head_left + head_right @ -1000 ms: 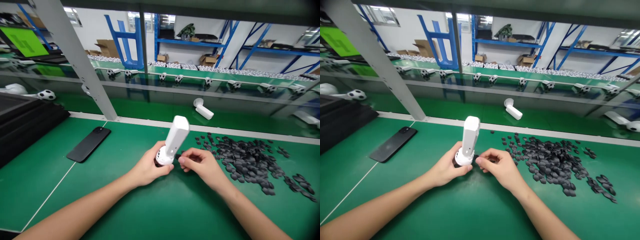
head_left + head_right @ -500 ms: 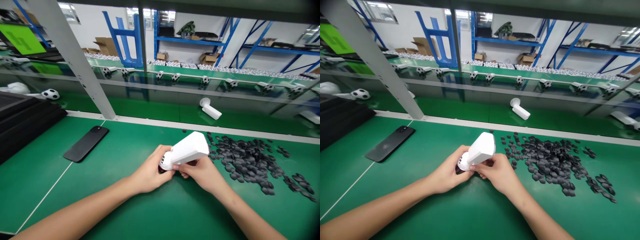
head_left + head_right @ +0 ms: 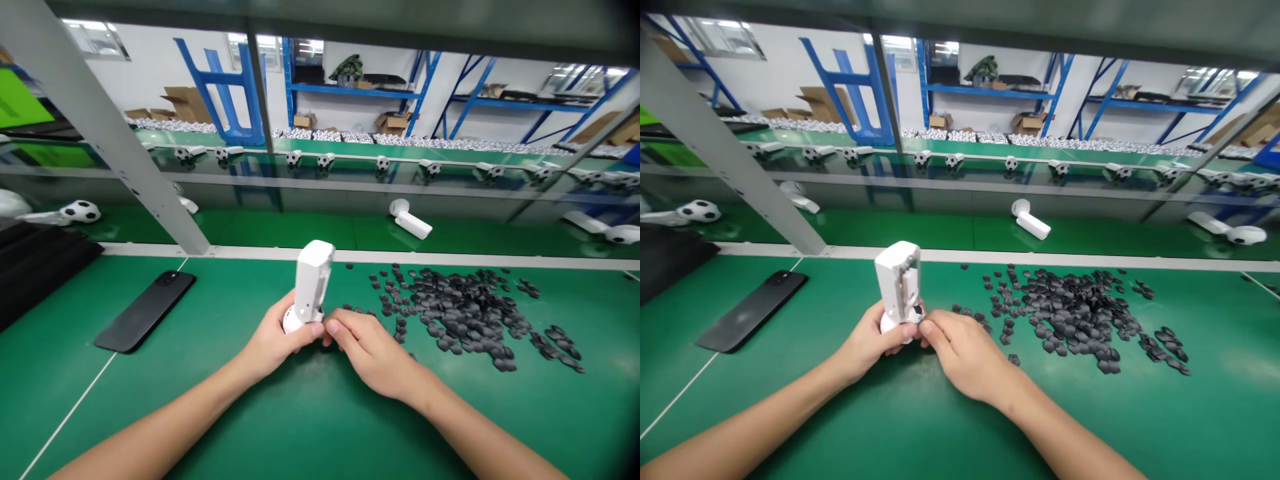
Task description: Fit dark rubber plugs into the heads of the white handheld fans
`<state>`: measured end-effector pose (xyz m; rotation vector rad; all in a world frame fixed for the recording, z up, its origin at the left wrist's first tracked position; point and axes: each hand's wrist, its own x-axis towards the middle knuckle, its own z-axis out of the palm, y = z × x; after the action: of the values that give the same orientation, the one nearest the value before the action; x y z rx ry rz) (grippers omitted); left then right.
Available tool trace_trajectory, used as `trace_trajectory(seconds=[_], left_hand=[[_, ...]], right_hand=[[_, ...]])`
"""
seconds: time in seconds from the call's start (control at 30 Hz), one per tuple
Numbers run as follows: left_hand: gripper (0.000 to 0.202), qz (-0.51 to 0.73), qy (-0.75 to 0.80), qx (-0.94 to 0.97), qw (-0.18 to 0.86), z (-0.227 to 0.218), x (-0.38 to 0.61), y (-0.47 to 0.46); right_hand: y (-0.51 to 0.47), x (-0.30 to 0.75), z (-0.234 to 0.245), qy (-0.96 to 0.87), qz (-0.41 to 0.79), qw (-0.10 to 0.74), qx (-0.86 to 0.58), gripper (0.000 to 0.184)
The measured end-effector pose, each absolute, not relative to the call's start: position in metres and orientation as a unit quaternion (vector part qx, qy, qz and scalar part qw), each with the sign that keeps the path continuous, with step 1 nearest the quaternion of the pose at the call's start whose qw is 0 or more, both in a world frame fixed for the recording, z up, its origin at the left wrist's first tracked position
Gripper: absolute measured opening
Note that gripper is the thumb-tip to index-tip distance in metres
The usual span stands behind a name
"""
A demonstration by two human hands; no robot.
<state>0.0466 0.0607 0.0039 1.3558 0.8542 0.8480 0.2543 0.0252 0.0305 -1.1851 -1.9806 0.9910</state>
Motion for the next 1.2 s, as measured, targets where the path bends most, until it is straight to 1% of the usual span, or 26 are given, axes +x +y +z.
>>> trace_trajectory(seconds=[0.07,0.17,0.27,0.33,0.43,0.53,0.63,0.73,0.87,0.93,1.03,1.2], left_hand=[[0.045,0.383,0.413,0.549,0.617,0.005,0.046,0.066],[0.047,0.407,0.455,0.523,0.595,0.006,0.045,0.08],[0.048,0.42,0.499,0.549,0.523,0.007,0.045,0.107],[0.049,0.424,0.52,0.572,0.472,0.01,0.046,0.134],[0.05,0.419,0.56,0.595,0.396,0.018,0.046,0.184],[0.05,0.39,0.621,0.619,0.283,0.026,0.042,0.232],[0.054,0.338,0.667,0.638,0.181,0.024,0.038,0.263],[0.061,0.299,0.682,0.657,0.117,0.011,0.038,0.274],[0.065,0.286,0.665,0.686,0.067,-0.004,0.038,0.27],[0.062,0.288,0.654,0.697,0.057,-0.008,0.035,0.263],[0.055,0.293,0.634,0.713,0.056,-0.013,0.028,0.25],[0.049,0.3,0.581,0.755,0.052,-0.017,0.025,0.21]], right_hand=[[0.031,0.267,0.033,-0.758,0.347,0.315,-0.453,0.036],[0.047,0.299,0.033,-0.732,0.301,0.352,-0.5,0.038],[0.063,0.339,0.03,-0.69,0.246,0.393,-0.557,0.042],[0.072,0.364,0.028,-0.668,0.196,0.399,-0.596,0.042],[0.08,0.392,0.026,-0.661,0.134,0.381,-0.632,0.043],[0.083,0.398,0.023,-0.673,0.106,0.369,-0.632,0.044],[0.08,0.381,0.017,-0.692,0.093,0.359,-0.62,0.046],[0.076,0.353,0.005,-0.718,0.095,0.326,-0.607,0.054],[0.079,0.328,-0.008,-0.724,0.114,0.209,-0.647,0.084],[0.084,0.323,-0.012,-0.704,0.118,0.18,-0.677,0.093],[0.088,0.322,-0.014,-0.692,0.103,0.16,-0.697,0.094],[0.083,0.319,-0.014,-0.703,0.09,0.16,-0.688,0.094]])
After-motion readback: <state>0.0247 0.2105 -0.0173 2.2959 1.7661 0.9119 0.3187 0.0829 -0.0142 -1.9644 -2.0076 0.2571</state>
